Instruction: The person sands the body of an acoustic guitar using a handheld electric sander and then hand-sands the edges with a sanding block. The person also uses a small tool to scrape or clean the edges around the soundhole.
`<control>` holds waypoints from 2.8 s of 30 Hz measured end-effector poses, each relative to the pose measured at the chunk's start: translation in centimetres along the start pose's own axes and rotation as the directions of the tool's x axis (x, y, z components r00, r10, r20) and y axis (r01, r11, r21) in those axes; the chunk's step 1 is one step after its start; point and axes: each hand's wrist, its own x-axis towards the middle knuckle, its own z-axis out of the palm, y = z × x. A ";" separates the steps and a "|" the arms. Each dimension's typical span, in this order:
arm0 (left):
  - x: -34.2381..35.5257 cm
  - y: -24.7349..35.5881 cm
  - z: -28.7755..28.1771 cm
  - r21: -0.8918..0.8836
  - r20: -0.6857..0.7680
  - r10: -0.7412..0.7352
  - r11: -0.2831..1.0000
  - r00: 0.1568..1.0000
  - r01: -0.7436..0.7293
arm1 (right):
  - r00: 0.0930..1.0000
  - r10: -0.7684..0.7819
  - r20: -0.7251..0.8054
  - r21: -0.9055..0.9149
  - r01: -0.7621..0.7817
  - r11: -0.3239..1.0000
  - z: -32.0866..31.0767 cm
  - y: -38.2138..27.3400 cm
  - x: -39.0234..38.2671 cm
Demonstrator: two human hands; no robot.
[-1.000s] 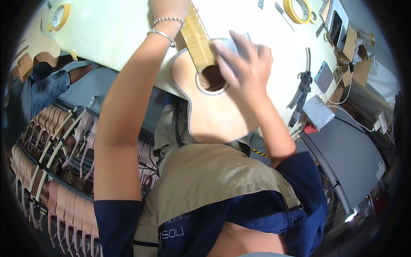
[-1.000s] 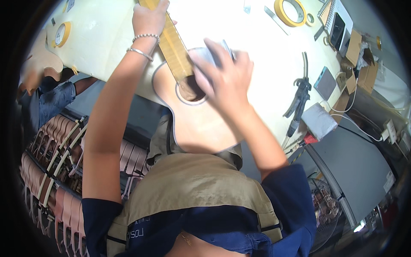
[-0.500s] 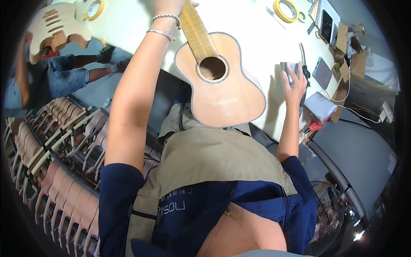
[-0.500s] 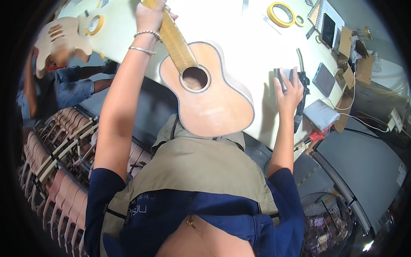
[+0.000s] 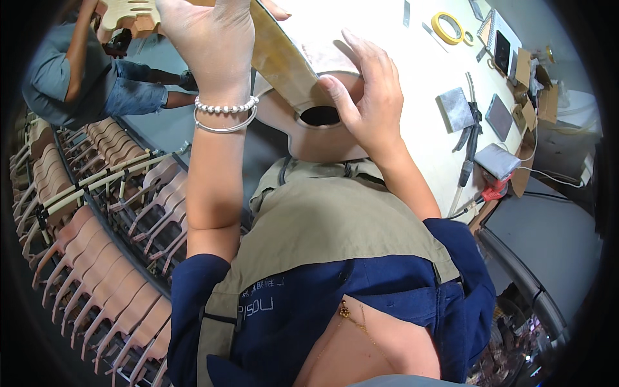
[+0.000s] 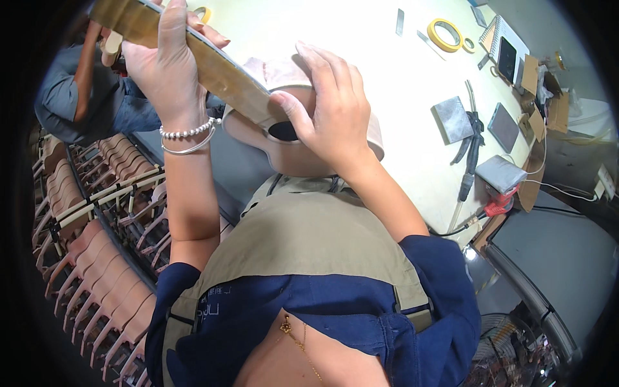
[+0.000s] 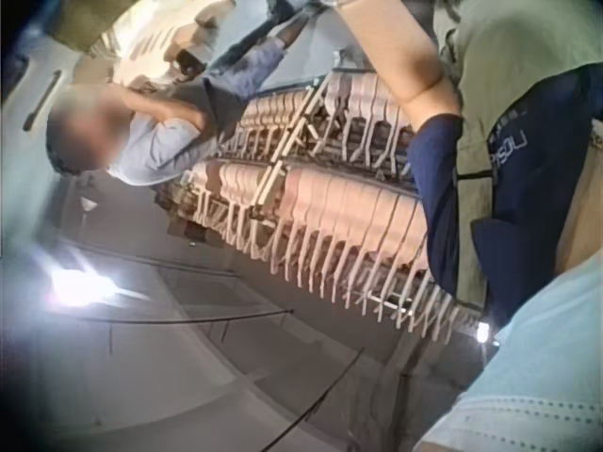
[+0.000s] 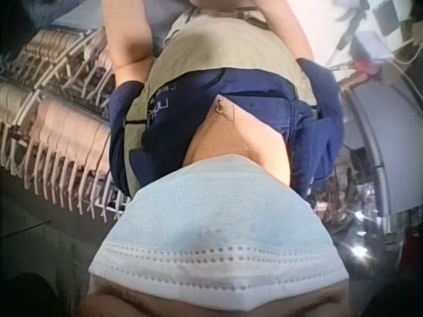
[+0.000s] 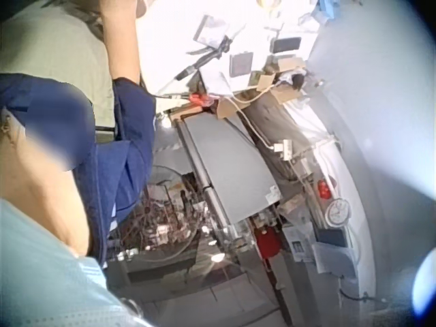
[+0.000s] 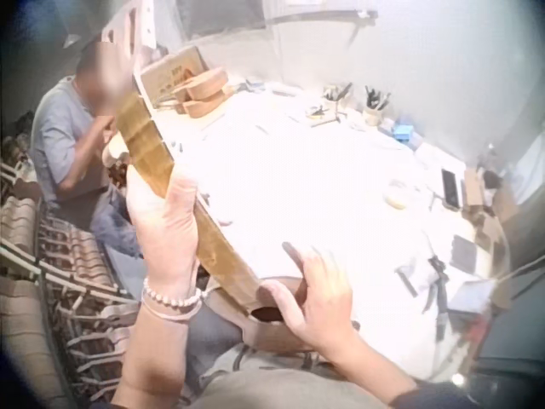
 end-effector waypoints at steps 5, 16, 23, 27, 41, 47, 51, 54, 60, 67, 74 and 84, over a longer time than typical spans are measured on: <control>0.1 2.7 -5.4 -0.117 0.036 -0.013 0.993 0.999 0.017 | 0.999 -0.047 0.010 0.140 0.045 0.989 2.9 -2.8 -1.0; 0.9 5.0 -14.6 -0.146 -0.126 -0.255 0.961 0.959 0.236 | 0.974 -0.118 0.193 0.514 0.001 0.858 7.5 -6.1 -4.0; 0.0 5.7 -20.6 -0.078 -0.194 -0.226 0.973 0.955 0.215 | 0.911 -0.066 0.408 0.510 -0.167 0.844 8.7 -6.5 -3.9; -3.6 3.9 -21.8 -0.107 -0.005 -0.545 0.834 0.838 0.541 | 0.802 -0.041 0.597 0.522 -0.349 0.778 11.3 -4.4 -2.3; -19.6 -3.1 -31.1 0.435 0.064 -0.870 0.465 0.489 0.771 | 0.128 -0.416 0.900 0.296 -0.882 0.368 27.5 -12.4 0.5; -22.6 -5.3 -39.7 0.272 -0.424 -0.612 0.617 0.667 0.739 | 0.014 -0.471 0.882 0.284 -0.814 0.507 37.2 -21.4 -1.5; -16.9 -2.0 -49.2 0.265 -0.374 -0.634 0.626 0.677 0.733 | 0.162 -0.534 0.830 0.440 -0.778 0.448 39.8 -27.5 -2.4; -16.8 -4.5 -53.0 0.262 -0.547 -0.423 0.733 0.723 0.628 | 0.134 -0.561 0.817 0.458 -0.741 0.491 41.7 -29.5 -3.0; -26.2 -14.2 -58.8 0.597 -0.790 0.053 -0.159 0.611 0.786 | 0.118 -0.440 0.890 0.410 -0.627 0.662 44.7 -30.7 -2.5; -33.1 -13.7 -64.6 -0.600 -0.726 -0.554 0.222 -0.407 0.769 | 0.033 -0.149 0.988 0.145 -0.504 0.851 51.1 -23.6 -3.7; -34.6 -16.2 -73.8 -0.659 -0.730 -0.538 0.392 -0.421 0.642 | 0.021 -0.039 0.999 0.044 -0.515 0.856 58.1 -22.3 -2.8; -32.0 -18.9 -83.5 -0.666 -0.733 -0.466 0.341 -0.496 0.663 | 0.167 0.060 0.984 0.006 -0.368 0.930 61.7 -22.0 -0.8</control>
